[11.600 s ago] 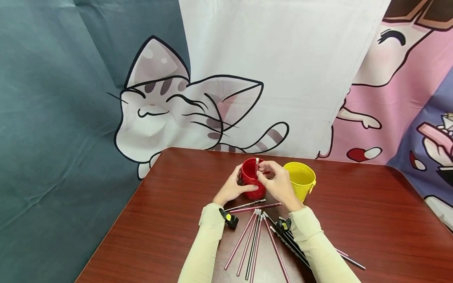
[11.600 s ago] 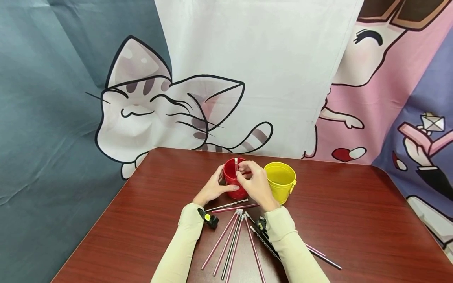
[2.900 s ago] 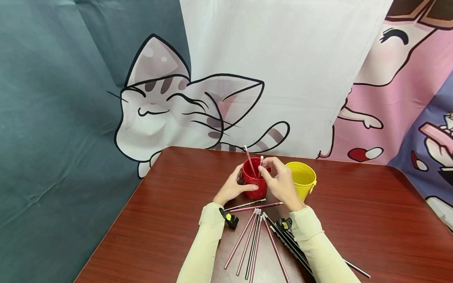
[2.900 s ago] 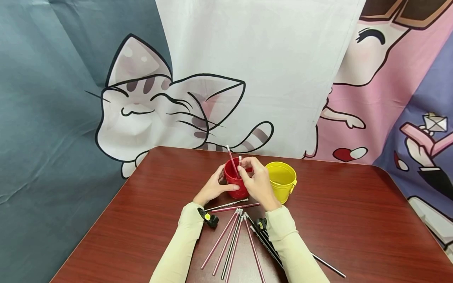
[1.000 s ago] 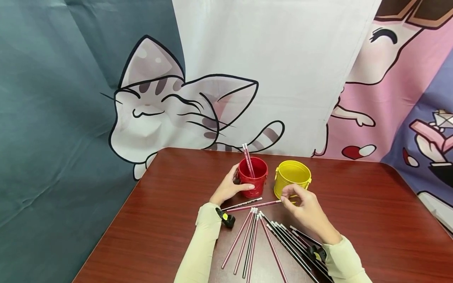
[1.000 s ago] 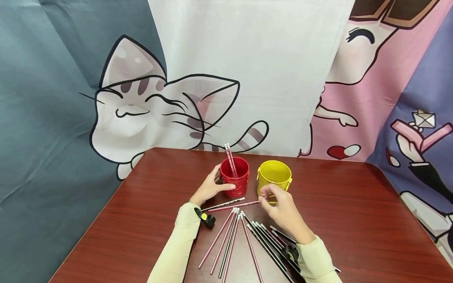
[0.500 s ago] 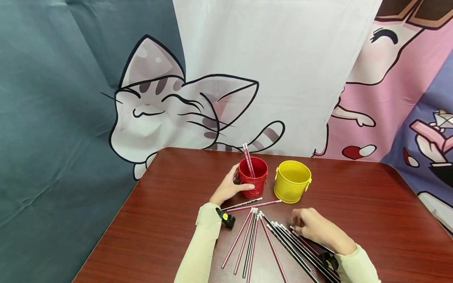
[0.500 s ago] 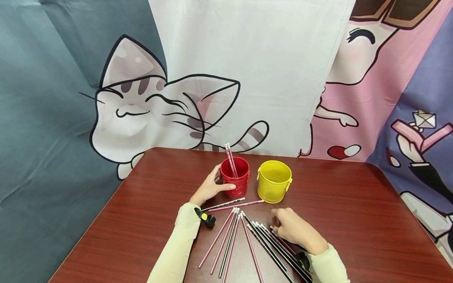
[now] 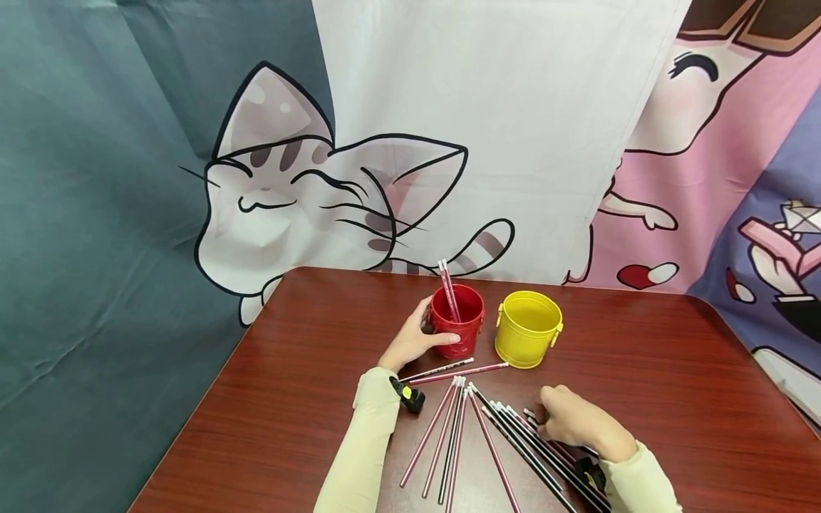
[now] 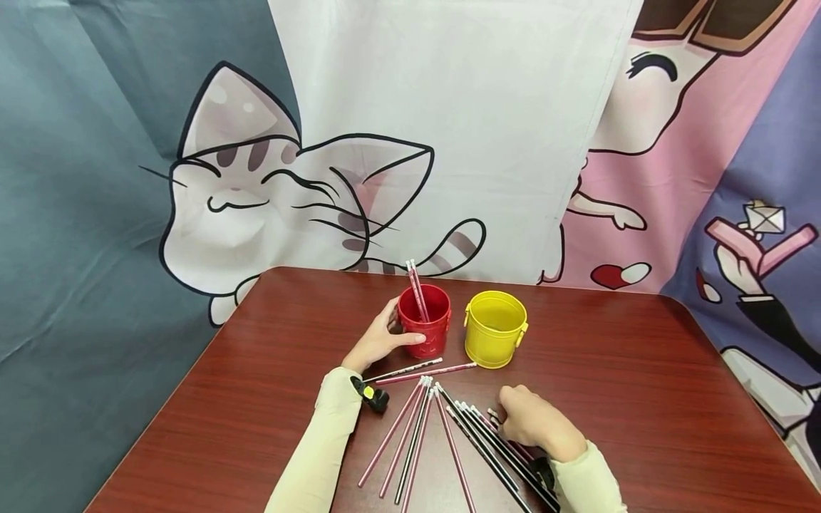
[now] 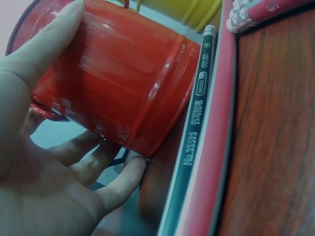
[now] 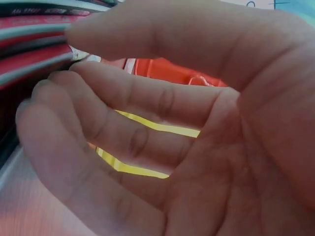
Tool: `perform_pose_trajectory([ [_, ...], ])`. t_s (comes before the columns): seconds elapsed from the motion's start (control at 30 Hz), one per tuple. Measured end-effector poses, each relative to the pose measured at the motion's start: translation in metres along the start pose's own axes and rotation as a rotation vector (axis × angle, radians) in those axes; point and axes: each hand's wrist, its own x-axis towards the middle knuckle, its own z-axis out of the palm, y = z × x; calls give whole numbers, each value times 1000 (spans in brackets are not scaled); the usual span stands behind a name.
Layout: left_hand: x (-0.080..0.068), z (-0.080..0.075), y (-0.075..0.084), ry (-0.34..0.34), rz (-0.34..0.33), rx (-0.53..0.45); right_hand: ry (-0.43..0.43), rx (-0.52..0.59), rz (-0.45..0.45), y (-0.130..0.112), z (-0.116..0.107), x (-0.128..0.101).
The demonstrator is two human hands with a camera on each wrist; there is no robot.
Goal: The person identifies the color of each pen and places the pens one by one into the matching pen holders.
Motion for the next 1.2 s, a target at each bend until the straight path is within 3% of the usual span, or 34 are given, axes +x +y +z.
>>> perform_pose_trajectory([
  [0.13,-4,-1,10,-7,-32,9,13,-23,38,-2,2,0],
  [0.3,5,1,-10,6,-10,0,57,-77,95,-8,5,-2],
  [0.53,4,2,-10,27,0,29,113,-140,129,-18,9,-5],
  [0.87,5,1,-12,14,-17,16,102,-163,169,-24,11,-4],
  [1.2,-7,-1,16,-12,-1,-13,57,-174,216,-23,14,-2],
])
